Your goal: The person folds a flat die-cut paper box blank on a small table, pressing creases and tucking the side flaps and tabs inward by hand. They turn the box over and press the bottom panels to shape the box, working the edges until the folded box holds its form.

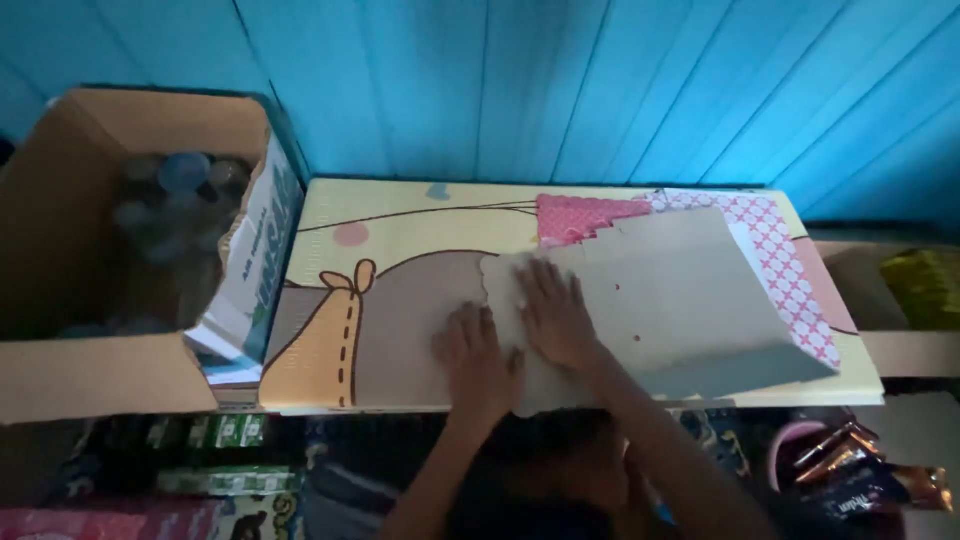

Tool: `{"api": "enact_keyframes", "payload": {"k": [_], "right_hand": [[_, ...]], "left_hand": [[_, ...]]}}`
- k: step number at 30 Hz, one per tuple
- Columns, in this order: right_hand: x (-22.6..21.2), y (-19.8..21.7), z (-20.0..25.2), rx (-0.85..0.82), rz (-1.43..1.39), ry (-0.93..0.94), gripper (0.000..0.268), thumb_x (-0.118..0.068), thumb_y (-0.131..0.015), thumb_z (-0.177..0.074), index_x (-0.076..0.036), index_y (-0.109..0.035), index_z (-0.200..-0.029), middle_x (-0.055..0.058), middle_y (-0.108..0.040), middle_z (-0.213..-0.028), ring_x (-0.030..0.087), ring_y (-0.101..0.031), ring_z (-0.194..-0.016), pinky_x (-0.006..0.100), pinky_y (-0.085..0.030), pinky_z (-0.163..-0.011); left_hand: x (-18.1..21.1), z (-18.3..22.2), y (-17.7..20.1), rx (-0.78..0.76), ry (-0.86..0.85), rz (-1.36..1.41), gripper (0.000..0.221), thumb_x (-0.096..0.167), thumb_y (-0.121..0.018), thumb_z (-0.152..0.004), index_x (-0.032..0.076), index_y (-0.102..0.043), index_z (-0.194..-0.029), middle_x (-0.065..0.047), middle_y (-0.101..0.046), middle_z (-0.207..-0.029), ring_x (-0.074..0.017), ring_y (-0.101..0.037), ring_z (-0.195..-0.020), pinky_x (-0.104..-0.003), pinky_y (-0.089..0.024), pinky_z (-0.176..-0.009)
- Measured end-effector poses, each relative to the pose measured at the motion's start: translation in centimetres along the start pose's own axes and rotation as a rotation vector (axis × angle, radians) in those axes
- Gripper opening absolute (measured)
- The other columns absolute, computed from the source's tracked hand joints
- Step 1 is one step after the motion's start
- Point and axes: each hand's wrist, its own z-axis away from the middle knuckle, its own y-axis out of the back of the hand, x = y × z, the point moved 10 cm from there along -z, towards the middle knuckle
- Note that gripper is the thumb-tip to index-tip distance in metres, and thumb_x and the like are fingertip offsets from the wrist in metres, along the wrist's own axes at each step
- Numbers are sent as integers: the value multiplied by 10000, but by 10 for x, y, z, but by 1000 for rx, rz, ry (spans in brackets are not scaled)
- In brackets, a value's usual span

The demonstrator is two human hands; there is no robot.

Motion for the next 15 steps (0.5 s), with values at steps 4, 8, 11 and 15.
{"api": "enact_keyframes", "payload": {"k": [4,8,11,15], "right_hand": [[4,-9,12,35,-39,-84,579,-402,-254,-1114,-179,-264,-1648,196,-261,-1688,415,-242,-1557,650,-172,-1219],[4,-17,17,25,32,-103,595,-413,-305,-1098,-186,-288,-1647,176,-274,-1693,392,-253,-1563,643,-180,-1223],[4,-18,19,35,64,-87,607,-421,-342,-1082,-193,-302,-1643,172,-277,-1695,394,-260,-1563,652,-205,-1216],[-1,-12,32,11,73,-84,594,-399,-344,-1071,-222,-314,-1638,132,-281,-1703,354,-252,-1577,632,-200,-1231]], "left_hand": [[-1,1,1,1,-15,-29,789,445,-561,-959,7,-329,-1573,-218,-305,-1617,-434,-173,-1512,-649,-118,-1171],[-2,3,0,54,-37,32,772,462,-510,-961,1,-351,-1559,-221,-304,-1612,-447,-186,-1504,-654,-114,-1176],[-4,2,-1,70,-26,68,744,466,-454,-994,16,-332,-1575,-209,-285,-1627,-438,-179,-1514,-644,-86,-1192],[-4,1,0,107,-11,-55,728,459,-508,-984,52,-354,-1568,-193,-311,-1607,-418,-218,-1506,-635,-141,-1194]]}}
